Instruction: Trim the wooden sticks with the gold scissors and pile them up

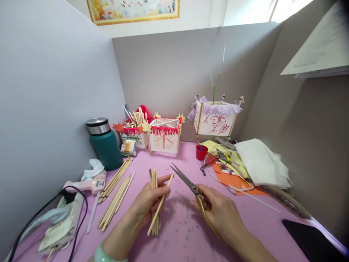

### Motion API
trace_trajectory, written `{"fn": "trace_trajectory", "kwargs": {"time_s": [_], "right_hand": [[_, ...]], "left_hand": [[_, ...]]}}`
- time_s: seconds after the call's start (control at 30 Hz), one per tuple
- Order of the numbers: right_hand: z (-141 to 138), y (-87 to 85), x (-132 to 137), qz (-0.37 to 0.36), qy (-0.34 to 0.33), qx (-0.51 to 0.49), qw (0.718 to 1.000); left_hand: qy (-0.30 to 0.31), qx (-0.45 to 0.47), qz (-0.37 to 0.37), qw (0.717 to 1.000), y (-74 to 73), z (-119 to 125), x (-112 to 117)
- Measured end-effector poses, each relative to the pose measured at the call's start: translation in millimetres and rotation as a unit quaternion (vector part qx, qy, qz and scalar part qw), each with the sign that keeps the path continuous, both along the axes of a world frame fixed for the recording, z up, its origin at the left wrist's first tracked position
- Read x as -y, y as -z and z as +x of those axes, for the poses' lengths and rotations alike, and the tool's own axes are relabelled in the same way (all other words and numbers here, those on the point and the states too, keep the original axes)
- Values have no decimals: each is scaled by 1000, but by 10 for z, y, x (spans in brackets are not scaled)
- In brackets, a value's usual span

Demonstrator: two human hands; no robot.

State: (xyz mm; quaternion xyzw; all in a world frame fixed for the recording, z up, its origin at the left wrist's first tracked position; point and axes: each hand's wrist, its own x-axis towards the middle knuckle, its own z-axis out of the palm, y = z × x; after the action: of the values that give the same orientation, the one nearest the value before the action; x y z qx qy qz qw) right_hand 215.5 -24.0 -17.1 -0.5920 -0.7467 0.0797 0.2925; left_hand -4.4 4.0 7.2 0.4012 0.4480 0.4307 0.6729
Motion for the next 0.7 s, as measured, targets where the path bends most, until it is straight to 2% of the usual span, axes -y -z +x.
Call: {"fn": "trace_trajectory", "kwargs": {"time_s": [0.13, 0.23, 0.43, 0.7], "right_hand": [[-20, 57, 2, 37, 6, 71, 997], [-32, 79, 5, 61, 8, 96, 993], [-78, 78, 54, 63, -2, 103, 993], [-94, 96, 80, 75, 5, 126, 989]], "left_hand": [[-17, -1, -21, 1000, -38, 25, 47], [-27, 12, -4, 1000, -48, 33, 60], [53, 67, 55, 995, 8, 23, -20], [20, 49, 65, 997, 11, 56, -18]]}}
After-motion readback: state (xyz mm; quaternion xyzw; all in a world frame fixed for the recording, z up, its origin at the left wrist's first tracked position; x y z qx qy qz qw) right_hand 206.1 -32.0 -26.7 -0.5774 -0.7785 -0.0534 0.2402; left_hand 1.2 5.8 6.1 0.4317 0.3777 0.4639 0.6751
